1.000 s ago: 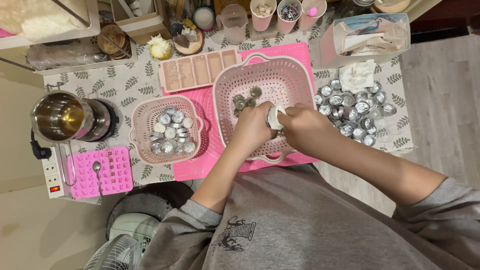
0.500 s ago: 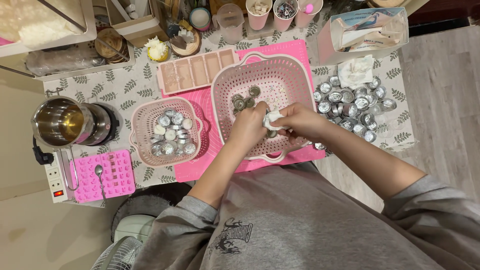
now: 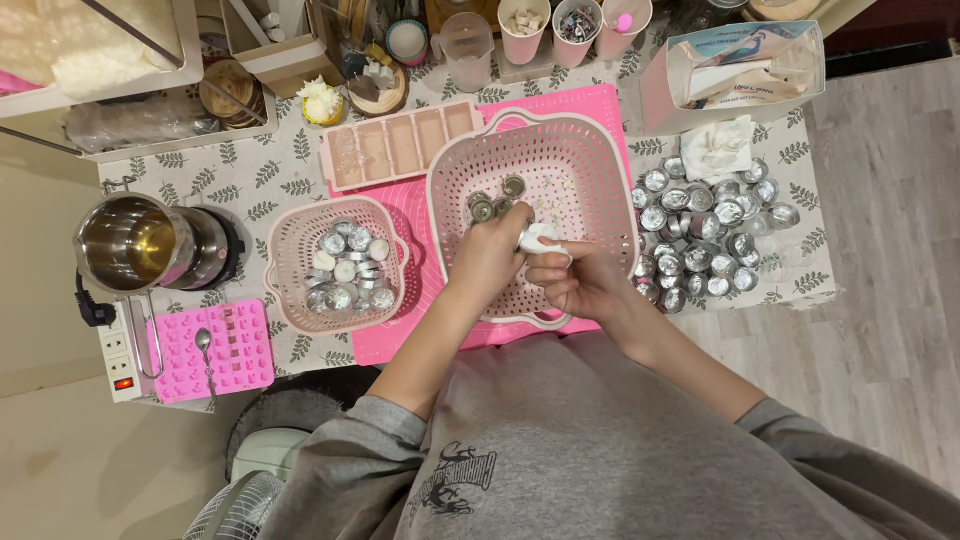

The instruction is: Cleaning and wiping small metal candle containers with a cloth to prepare them for filling.

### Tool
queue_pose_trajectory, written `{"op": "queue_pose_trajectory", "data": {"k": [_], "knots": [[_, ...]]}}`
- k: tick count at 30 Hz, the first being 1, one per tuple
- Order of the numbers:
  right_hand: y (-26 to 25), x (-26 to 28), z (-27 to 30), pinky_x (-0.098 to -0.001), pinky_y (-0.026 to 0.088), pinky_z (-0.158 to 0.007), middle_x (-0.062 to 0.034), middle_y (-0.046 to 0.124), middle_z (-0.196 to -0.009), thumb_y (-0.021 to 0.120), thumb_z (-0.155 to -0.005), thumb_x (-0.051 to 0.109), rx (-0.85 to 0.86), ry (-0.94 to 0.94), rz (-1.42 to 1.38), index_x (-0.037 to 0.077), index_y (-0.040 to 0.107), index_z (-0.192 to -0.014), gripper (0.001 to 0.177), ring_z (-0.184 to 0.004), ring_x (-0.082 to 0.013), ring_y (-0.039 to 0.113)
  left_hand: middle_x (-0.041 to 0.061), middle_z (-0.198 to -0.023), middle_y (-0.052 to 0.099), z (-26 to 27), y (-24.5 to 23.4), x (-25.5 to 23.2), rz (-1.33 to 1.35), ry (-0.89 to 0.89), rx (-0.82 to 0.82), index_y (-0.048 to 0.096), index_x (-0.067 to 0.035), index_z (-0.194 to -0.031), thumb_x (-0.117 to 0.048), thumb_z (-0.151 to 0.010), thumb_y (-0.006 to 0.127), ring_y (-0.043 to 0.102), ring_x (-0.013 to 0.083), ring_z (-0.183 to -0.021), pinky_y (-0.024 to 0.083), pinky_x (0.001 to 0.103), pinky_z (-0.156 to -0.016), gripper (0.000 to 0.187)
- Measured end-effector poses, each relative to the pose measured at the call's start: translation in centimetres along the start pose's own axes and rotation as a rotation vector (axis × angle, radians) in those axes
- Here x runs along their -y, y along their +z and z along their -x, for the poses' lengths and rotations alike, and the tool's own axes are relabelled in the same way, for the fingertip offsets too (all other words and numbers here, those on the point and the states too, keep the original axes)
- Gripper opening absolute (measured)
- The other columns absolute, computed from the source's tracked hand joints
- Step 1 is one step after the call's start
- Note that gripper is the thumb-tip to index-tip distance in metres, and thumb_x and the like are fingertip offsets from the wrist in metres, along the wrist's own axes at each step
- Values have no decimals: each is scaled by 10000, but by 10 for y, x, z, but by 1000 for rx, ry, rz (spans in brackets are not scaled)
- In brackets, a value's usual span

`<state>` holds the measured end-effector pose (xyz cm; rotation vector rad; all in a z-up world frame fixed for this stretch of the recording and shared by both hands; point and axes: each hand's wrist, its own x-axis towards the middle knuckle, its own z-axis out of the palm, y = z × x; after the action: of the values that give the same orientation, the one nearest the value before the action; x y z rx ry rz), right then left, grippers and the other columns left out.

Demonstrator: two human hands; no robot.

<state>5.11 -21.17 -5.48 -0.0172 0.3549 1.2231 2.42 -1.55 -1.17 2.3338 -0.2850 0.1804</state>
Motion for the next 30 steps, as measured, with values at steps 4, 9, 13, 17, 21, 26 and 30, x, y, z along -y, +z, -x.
{"op": "queue_pose_trajectory", "data": {"k": [4,9,13,17,21,26,30], "knots": [[0,7,5,-168,366,-481,50,440,-710,509,-1085,187,23,-60,32,50,528,-983,172,-655,-51,418,175,-831,717,-3,-5,2,100,-144,24,569,-106,-1133,-48,-804,744,731,384,-794,549,489,-655,377],[-1,18,21,-242,421,-484,29,542,-699,559,-1050,199,-393,-432,694,68,633,-985,164,-606,-96,478,66,-827,669,0,-19,5,424,-264,4,557,-114,-1151,-152,-769,813,680,181,-714,551,329,-646,462],[13,13,25,-351,490,-555,-30,635,-757,622,-924,128,-620,-838,1872,73,694,-1007,122,-702,-196,597,18,-819,658,0,-17,10,449,-275,67,553,-119,-1184,-142,-766,778,650,107,-712,530,288,-647,475],[19,10,26,-453,536,-623,-98,678,-837,652,-821,50,-655,-1038,2675,82,717,-1038,229,-820,-316,675,18,-846,682,-2,-22,3,521,-250,79,621,-100,-1145,-173,-818,798,635,87,-742,529,291,-662,380],[43,8,39,-458,528,-662,-119,658,-835,648,-847,16,-587,-950,2535,70,698,-1001,170,-818,-332,665,4,-821,701,-5,-31,-6,542,-257,139,687,-76,-1128,-172,-768,796,637,67,-702,533,279,-641,389],[95,-10,39,-446,517,-704,-147,650,-857,636,-859,-15,-319,-1044,2425,43,690,-1061,218,-806,-344,646,22,-808,694,-6,-23,2,519,-204,176,697,-44,-1112,-153,-771,805,634,83,-718,534,287,-660,374],[83,-21,22,-386,511,-664,-144,659,-836,630,-885,-26,-374,-963,2249,29,712,-1096,233,-753,-273,661,25,-778,684,-11,-22,-11,627,-268,227,666,-43,-1130,-153,-744,756,644,85,-678,525,282,-611,411]]}}
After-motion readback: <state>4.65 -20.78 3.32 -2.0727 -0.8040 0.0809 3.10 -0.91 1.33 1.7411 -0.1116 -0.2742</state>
